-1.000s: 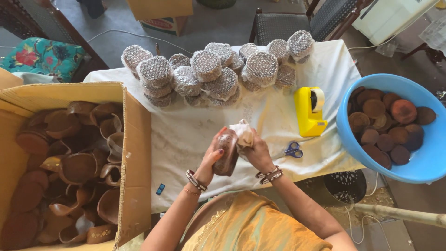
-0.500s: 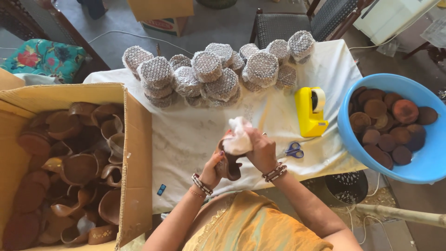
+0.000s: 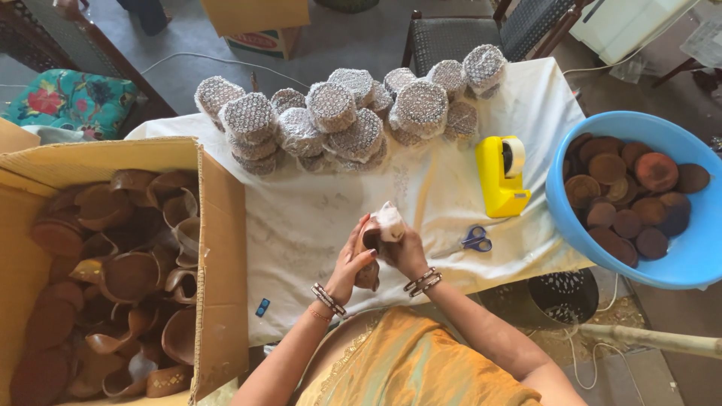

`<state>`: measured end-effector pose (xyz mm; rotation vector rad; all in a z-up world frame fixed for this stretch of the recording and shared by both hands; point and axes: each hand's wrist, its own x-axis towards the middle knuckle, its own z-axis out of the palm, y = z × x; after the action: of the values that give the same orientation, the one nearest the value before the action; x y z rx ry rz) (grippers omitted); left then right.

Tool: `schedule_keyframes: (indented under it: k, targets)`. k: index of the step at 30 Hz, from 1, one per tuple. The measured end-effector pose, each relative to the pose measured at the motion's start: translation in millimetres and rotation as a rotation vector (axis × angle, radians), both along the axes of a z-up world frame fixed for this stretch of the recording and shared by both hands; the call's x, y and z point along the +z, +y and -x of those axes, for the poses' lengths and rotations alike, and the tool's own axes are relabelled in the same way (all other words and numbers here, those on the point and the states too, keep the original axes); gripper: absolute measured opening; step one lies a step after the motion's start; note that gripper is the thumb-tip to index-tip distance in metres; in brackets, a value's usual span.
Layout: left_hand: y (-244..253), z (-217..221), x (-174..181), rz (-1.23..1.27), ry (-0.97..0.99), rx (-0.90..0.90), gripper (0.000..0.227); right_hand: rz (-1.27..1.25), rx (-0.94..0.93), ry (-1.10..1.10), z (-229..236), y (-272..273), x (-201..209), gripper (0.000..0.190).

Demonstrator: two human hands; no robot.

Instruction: The person wraps individual clay bowls in bubble wrap and secures them with tape, then wipes a bowl with a cloth and place it with other unwrapped bowls in a basin.

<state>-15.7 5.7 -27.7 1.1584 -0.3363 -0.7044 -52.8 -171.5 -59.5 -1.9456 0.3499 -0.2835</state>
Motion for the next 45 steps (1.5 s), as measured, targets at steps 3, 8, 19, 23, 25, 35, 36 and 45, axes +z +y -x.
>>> schedule_keyframes:
  k: [3,8,19,23,25,35,36,45]
  targets:
    - [0,-4,8,-0.019,-0.057,0.004,0.084,-0.367,0.205,-0.001,3,-12,-107,0.03]
    - [-2,-22,-24,0.163,0.28,0.1,0.065,-0.538,0.231,0.328,26,-20,-90,0.025]
    - [-38,-56,-251,0.193,0.709,0.24,0.046,-0.42,-0.01,0.415,77,-99,-124,0.022]
    - [-49,-53,-213,0.126,0.617,0.332,0.055,-0.441,-0.124,0.446,81,-126,-133,0.025]
    - [-46,-49,-205,0.049,0.567,0.38,0.059,-0.454,-0.156,0.419,83,-136,-126,0.025]
    - [23,-39,-246,-0.449,-0.159,0.512,0.051,0.292,-0.626,0.39,99,-202,-61,0.067]
    - [29,-35,-220,-0.601,-0.406,0.563,0.044,0.35,-0.689,0.378,99,-207,-55,0.07]
    - [50,-1,-158,-1.051,-0.834,0.513,0.039,0.725,-0.679,0.173,105,-218,-88,0.066]
